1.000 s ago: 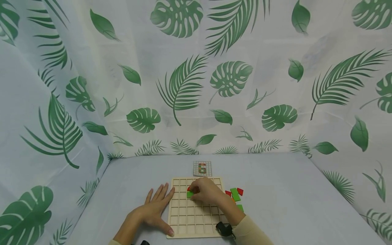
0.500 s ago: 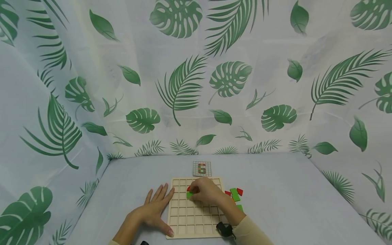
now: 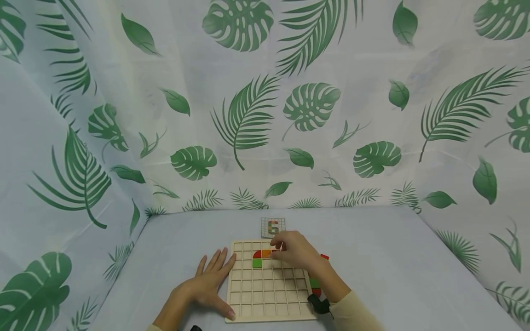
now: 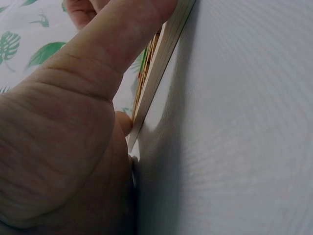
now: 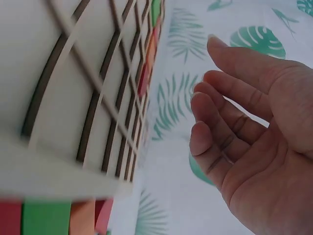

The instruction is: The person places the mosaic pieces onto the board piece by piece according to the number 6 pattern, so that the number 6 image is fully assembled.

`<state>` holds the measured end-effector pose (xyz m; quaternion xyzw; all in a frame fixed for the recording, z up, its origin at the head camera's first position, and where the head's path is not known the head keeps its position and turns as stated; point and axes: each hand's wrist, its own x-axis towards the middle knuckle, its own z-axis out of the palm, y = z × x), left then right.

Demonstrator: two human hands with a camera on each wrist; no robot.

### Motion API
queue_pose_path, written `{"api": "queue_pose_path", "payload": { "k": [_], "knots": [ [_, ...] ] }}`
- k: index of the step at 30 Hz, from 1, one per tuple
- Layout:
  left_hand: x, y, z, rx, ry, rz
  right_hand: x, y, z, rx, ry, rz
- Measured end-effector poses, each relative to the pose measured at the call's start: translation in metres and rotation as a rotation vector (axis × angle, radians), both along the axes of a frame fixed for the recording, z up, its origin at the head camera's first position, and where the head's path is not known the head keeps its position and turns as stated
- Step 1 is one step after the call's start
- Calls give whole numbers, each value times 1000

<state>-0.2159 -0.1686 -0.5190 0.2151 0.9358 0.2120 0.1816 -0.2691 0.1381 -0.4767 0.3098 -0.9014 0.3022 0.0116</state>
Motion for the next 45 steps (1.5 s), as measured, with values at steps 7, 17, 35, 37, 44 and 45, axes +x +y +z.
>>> {"api": "queue_pose_path", "payload": {
  "k": [7,17,35,37,44,45],
  "knots": [
    [-1,-1,0,9,13,-11,-1,22,-2,23,-45,-77],
    [-3,0,-3,3,8,0,-5,40,7,14,-38,-115],
    [1,1,2,-14,-4,9,-5,75,4,61,-83,-187],
    [1,1,1,-12,-2,6,-5,79,3,66,-101,-189],
    [1,1,1,-10,10,0,-4,90,6,69,-119,-186],
    [1,1,2,-7,10,-1,-4,91,7,72,-117,-188]
  ]
}}
